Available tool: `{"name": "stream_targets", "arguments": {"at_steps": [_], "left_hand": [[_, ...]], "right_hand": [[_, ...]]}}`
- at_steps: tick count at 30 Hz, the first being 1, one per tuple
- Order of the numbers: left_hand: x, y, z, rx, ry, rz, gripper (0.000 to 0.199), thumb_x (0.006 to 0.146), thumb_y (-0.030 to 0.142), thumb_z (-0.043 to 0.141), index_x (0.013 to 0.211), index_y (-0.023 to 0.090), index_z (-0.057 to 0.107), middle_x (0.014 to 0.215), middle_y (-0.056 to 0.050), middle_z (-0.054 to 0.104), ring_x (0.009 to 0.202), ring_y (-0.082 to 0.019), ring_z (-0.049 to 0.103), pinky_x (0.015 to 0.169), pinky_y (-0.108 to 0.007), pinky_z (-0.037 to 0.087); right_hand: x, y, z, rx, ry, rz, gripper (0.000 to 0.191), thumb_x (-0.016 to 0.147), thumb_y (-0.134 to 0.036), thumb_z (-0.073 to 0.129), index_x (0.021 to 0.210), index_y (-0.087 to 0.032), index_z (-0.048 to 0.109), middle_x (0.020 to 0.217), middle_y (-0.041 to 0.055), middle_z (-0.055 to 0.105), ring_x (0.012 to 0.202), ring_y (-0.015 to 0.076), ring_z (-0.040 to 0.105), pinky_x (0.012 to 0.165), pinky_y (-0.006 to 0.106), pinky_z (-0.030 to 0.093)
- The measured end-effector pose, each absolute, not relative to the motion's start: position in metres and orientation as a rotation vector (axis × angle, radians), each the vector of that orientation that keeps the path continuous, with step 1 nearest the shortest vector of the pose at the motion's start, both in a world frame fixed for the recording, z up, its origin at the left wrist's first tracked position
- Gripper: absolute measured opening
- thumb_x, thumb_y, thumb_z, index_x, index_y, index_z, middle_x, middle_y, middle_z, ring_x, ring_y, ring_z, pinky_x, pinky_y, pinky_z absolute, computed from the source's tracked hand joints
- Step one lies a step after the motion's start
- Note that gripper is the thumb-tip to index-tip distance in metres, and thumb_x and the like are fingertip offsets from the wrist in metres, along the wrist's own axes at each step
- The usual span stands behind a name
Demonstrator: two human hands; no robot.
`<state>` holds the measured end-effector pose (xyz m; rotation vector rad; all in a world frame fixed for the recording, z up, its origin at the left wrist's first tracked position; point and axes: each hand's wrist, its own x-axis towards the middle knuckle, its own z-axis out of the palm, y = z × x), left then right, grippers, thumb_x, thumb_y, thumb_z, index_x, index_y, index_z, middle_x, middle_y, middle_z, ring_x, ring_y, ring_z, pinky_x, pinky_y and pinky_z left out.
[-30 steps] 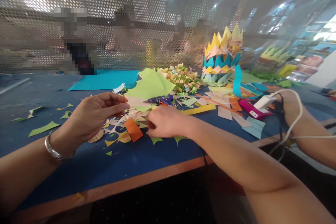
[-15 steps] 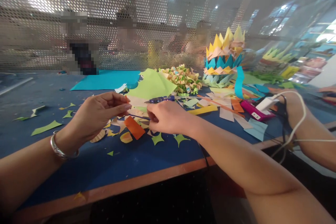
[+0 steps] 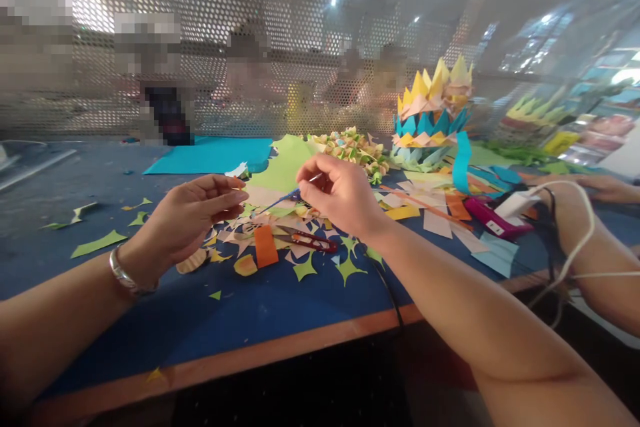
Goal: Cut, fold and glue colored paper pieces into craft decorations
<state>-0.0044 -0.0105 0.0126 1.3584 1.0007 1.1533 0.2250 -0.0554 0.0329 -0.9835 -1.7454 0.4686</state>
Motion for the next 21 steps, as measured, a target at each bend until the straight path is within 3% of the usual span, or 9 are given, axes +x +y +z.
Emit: {"name": "stream_targets", "arguments": {"at_steps": [4,10,21], "left_hand": [[-0.006,-0.009,0.013,1.235,0.993,1.162,0.017,0.071,0.022,0.081,0.075,0.017,0.064,0.079,0.001,0.064,0.067,-0.009,0.059,0.066,-0.022,0.048],[-0.001,-0.015,0.016,1.112,0.989,1.077,0.013,0.075,0.014,0.077,0.076,0.016,0.065,0.073,0.004,0.062,0.060,-0.005,0.057,0.060,-0.017,0.047],[0.001,-0.025,0.015,1.078,0.821,0.981,0.021,0.070,0.011,0.082,0.082,0.018,0.066,0.068,0.004,0.067,0.060,-0.008,0.066,0.057,-0.015,0.052]], "right_hand": [[0.227,-0.053,0.031,-0.865,-1.554,0.374,0.007,0.084,-0.025,0.065,0.080,-0.020,0.061,0.069,-0.0025,0.057,0.053,0.0089,0.052,0.046,0.022,0.044],[0.222,-0.049,0.026,-0.839,-1.433,0.588,0.009,0.083,-0.029,0.067,0.083,-0.021,0.062,0.066,-0.0034,0.057,0.054,0.0092,0.055,0.044,0.021,0.046],[0.222,-0.043,0.021,-0.915,-1.383,0.590,0.011,0.083,-0.030,0.067,0.083,-0.020,0.063,0.064,-0.0034,0.059,0.053,0.0085,0.058,0.045,0.020,0.049]]}}
